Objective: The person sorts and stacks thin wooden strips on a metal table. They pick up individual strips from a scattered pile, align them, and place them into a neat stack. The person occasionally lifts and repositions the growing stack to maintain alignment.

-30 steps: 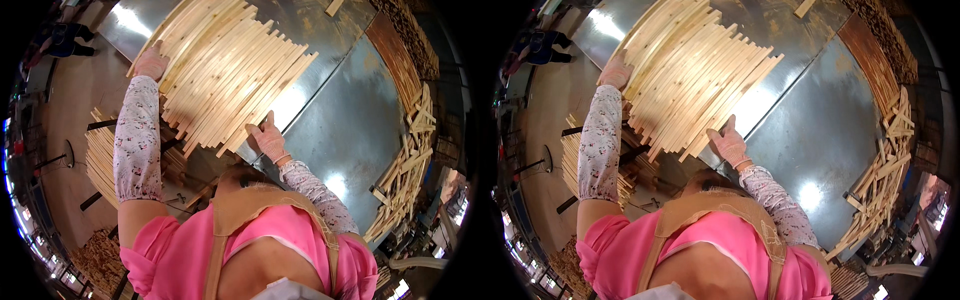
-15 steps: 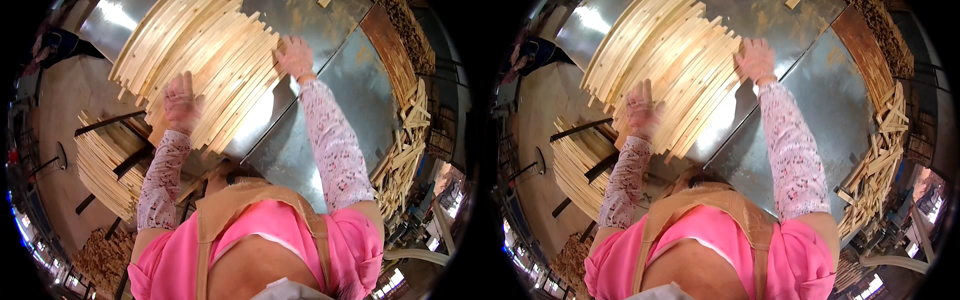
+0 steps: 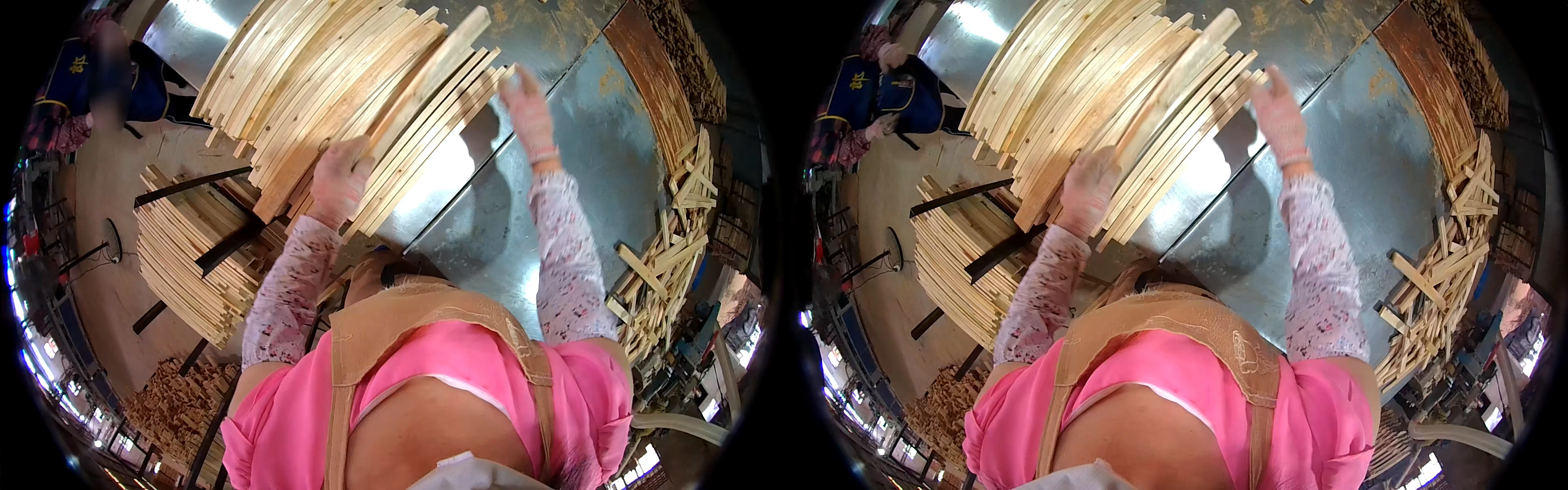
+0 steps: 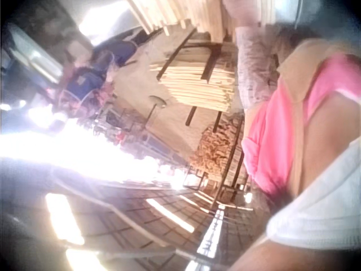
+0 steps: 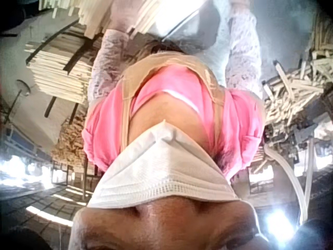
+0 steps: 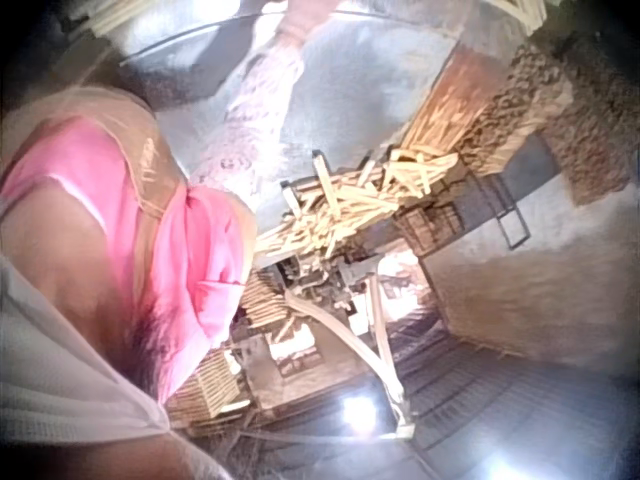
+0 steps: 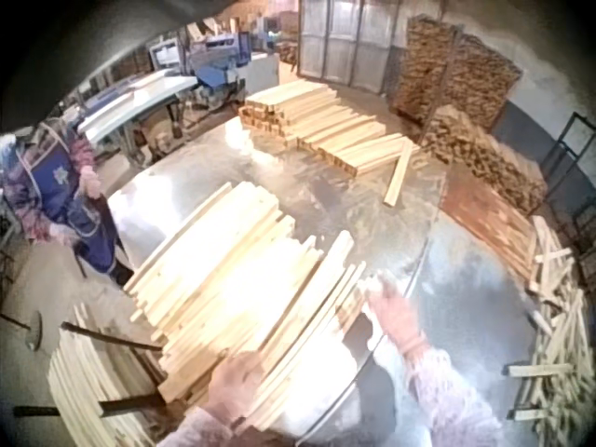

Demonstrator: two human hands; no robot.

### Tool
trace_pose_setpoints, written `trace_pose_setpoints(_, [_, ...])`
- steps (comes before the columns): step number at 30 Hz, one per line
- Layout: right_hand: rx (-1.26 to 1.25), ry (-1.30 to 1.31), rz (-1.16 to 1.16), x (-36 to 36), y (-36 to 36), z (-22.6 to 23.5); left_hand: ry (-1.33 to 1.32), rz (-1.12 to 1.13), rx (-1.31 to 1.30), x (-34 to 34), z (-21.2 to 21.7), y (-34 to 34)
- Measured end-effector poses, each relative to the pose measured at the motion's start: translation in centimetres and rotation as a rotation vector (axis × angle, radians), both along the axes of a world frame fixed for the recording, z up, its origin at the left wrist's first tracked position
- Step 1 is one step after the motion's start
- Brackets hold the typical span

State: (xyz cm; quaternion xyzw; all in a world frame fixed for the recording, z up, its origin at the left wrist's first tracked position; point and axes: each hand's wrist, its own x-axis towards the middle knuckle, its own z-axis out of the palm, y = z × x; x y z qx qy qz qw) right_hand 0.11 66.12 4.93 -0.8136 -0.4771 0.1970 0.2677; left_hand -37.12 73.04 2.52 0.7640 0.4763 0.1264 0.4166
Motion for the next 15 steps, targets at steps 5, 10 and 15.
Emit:
trace_pose_setpoints(5, [-0.441, 0.212, 0.208, -10.9, -9.3, -9.6, -0.242, 0.194, -0.452, 0.2, 2.5, 3.3])
trace_pose_setpoints(10, [-0.402, 1.019, -0.230, -18.9, -5.3, -4.7, -0.551, 0.190, -0.700, -0.8, 0.9, 3.6])
trace_pose_setpoints(15, [-0.337, 0.936, -0.193, -17.2, -6.6, -5.1, -0.852, 0.211, -0.970, -1.0, 0.7, 1.8])
